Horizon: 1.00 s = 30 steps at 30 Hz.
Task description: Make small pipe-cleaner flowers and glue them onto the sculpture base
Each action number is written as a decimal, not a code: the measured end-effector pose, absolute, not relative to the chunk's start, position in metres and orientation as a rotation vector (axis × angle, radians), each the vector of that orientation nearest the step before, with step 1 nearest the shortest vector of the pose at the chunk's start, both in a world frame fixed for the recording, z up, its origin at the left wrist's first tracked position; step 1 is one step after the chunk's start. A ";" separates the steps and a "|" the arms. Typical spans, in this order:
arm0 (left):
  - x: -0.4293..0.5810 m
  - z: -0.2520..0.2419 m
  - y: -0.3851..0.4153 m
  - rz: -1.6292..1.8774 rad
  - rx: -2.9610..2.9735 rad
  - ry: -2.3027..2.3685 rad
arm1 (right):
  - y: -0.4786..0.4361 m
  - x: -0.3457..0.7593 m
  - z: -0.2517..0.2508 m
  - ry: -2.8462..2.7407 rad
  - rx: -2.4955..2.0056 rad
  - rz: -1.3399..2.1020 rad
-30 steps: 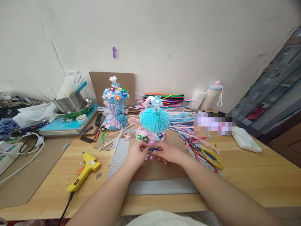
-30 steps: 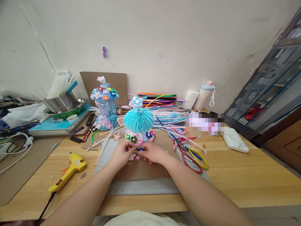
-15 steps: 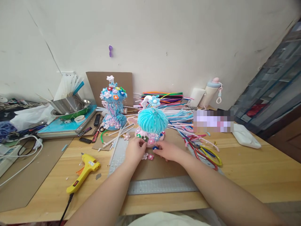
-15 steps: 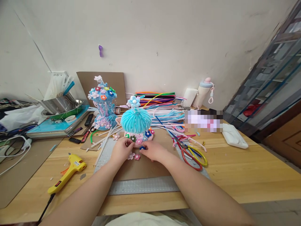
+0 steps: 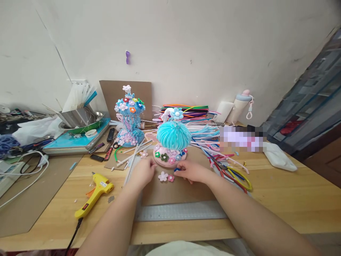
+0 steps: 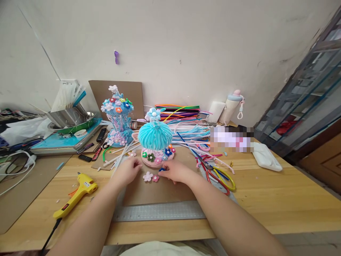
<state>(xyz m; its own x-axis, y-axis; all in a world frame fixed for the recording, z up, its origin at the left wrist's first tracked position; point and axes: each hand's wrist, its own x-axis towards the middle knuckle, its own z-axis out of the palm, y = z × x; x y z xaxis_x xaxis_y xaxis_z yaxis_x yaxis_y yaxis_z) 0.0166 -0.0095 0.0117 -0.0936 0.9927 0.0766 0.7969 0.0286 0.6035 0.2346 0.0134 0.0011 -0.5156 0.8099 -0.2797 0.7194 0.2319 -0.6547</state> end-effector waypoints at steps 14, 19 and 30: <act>-0.021 0.003 0.025 0.812 1.938 2.258 | 0.016 0.248 0.017 -2.506 -1.435 1.089; -0.022 0.007 0.023 0.916 1.851 2.158 | 0.028 0.253 0.019 -2.283 -1.551 0.789; 0.007 0.008 0.007 0.775 1.494 1.400 | 0.040 0.256 0.006 -2.094 -1.654 0.651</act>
